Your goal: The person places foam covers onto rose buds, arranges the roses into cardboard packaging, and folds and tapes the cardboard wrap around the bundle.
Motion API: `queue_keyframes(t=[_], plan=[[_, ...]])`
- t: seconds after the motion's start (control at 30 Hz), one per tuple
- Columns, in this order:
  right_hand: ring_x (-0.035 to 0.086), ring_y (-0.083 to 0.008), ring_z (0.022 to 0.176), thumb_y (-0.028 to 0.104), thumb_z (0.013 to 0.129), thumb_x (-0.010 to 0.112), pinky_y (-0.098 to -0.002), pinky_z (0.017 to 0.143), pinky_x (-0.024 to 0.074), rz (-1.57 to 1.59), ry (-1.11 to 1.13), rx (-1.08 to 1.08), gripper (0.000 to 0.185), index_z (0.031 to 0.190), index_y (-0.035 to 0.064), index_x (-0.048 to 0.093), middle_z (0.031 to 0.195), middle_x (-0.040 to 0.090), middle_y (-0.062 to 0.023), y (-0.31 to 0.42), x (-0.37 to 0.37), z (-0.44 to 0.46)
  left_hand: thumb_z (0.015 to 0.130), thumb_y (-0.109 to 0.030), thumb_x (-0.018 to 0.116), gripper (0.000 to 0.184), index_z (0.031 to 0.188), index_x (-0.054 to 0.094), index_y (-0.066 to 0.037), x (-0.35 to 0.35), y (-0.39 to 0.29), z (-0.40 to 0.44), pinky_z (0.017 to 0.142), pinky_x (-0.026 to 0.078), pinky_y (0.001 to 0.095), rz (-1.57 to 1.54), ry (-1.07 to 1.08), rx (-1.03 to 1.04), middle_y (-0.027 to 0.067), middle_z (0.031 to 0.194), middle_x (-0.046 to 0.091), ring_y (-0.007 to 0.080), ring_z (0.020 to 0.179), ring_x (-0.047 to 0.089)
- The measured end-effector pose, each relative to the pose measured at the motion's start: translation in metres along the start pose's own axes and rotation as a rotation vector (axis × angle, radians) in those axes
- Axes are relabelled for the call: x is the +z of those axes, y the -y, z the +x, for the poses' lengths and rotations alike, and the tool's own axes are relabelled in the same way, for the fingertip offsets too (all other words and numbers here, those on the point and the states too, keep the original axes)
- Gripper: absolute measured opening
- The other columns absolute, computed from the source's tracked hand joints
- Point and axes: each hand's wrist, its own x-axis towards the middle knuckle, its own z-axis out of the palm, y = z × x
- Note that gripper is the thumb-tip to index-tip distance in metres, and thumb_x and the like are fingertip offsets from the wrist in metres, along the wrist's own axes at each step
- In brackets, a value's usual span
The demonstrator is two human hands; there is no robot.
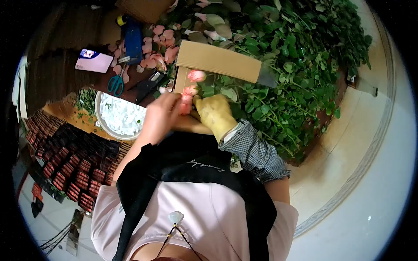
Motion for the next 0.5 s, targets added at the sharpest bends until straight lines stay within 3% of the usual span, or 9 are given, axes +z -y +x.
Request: queue_keyframes(t=[0.03, 0.1, 0.13, 0.17, 0.2, 0.23, 0.3, 0.37, 0.5], plan=[[0.069, -0.0218, 0.067, 0.037, 0.092, 0.063, -0.0374, 0.059, 0.0521, -0.074, 0.095, -0.001, 0.035, 0.114, 0.0097, 0.066, 0.075, 0.071, -0.0044, 0.001, 0.0, 0.002, 0.093, -0.013, 0.063, 0.016, 0.104, 0.065, -0.001, 0.004, -0.01, -0.006, 0.069, 0.058, 0.041, 0.094, 0.08, 0.044, 0.0209, 0.113, 0.068, 0.037, 0.08, 0.07], [0.069, -0.0271, 0.07, 0.021, 0.089, 0.064, -0.0414, 0.062, 0.0527, 0.098, -0.209, -0.039, 0.018, 0.104, 0.012, 0.068, 0.077, 0.071, -0.0073, -0.004, -0.001, -0.006, 0.091, -0.013, 0.062, 0.015, 0.098, 0.063, 0.0, 0.035, -0.03, -0.02, 0.062, 0.059, 0.0365, 0.362, 0.146, 0.044, 0.0232, 0.128, 0.064, 0.0325, 0.079, 0.071], [0.069, -0.0292, 0.071, 0.021, 0.088, 0.065, -0.0433, 0.063, 0.053, 0.18, -0.232, -0.048, 0.018, 0.103, 0.0124, 0.068, 0.078, 0.071, -0.0087, -0.011, 0.007, -0.008, 0.087, -0.013, 0.059, 0.02, 0.097, 0.063, 0.004, 0.053, -0.032, -0.026, 0.057, 0.059, 0.033, 0.565, 0.088, 0.089, 0.0265, 0.134, 0.059, 0.0295, 0.079, 0.072], [0.069, -0.0313, 0.073, 0.022, 0.087, 0.066, -0.0453, 0.065, 0.0532, 0.263, -0.251, -0.056, 0.018, 0.103, 0.0128, 0.068, 0.079, 0.072, -0.0102, -0.019, 0.013, -0.01, 0.085, -0.012, 0.057, 0.022, 0.097, 0.063, 0.005, 0.07, -0.028, -0.03, 0.056, 0.058, 0.0328, 0.626, -0.069, 0.139, 0.0288, 0.133, 0.06, 0.0271, 0.075, 0.071], [0.069, -0.0331, 0.075, 0.024, 0.088, 0.068, -0.0476, 0.068, 0.0537, 0.419, -0.269, -0.02, 0.019, 0.103, 0.0131, 0.069, 0.082, 0.072, -0.0128, -0.019, -0.006, -0.014, 0.084, -0.012, 0.057, 0.022, 0.096, 0.063, 0.005, 0.072, -0.03, -0.03, 0.056, 0.058, 0.032, 0.66, -0.033, 0.123, 0.0308, 0.132, 0.059, 0.0268, 0.077, 0.071], [0.07, -0.032, 0.081, 0.025, 0.089, 0.07, -0.0428, 0.074, 0.0553, 0.474, -0.301, 0.095, 0.024, 0.11, 0.0131, 0.072, 0.092, 0.074, -0.0119, -0.019, -0.011, -0.018, 0.083, -0.012, 0.057, 0.023, 0.096, 0.063, 0.005, 0.073, -0.032, -0.03, 0.056, 0.058, 0.0311, 0.694, 0.006, 0.111, 0.0328, 0.132, 0.059, 0.0265, 0.078, 0.071], [0.07, -0.0323, 0.078, 0.027, 0.091, 0.07, -0.0437, 0.071, 0.0551, 0.39, -0.334, 0.257, 0.023, 0.109, 0.0125, 0.072, 0.088, 0.073, -0.0131, -0.015, -0.023, -0.011, 0.082, -0.012, 0.057, 0.023, 0.096, 0.063, 0.005, 0.068, -0.035, -0.03, 0.055, 0.057, 0.0306, 0.677, 0.035, 0.088, 0.0335, 0.13, 0.059, 0.0267, 0.08, 0.07], [0.069, -0.0328, 0.074, 0.027, 0.091, 0.069, -0.0436, 0.069, 0.0546, 0.359, -0.396, 0.261, 0.021, 0.106, 0.0122, 0.072, 0.081, 0.072, -0.0133, -0.009, -0.02, 0.003, 0.082, -0.012, 0.058, 0.023, 0.096, 0.064, 0.005, 0.066, -0.035, -0.027, 0.054, 0.056, 0.03, 0.67, 0.068, 0.102, 0.0343, 0.129, 0.059, 0.0268, 0.082, 0.07], [0.068, -0.034, 0.07, 0.025, 0.091, 0.065, -0.046, 0.065, 0.0533, 0.269, -0.295, 0.166, 0.015, 0.095, 0.0108, 0.067, 0.074, 0.07, -0.0133, -0.008, -0.004, 0.016, 0.082, -0.015, 0.058, 0.025, 0.096, 0.066, 0.004, 0.053, -0.037, -0.016, 0.074, 0.055, 0.0306, 0.591, 0.073, 0.072, 0.0295, 0.128, 0.06, 0.0282, 0.099, 0.065]])
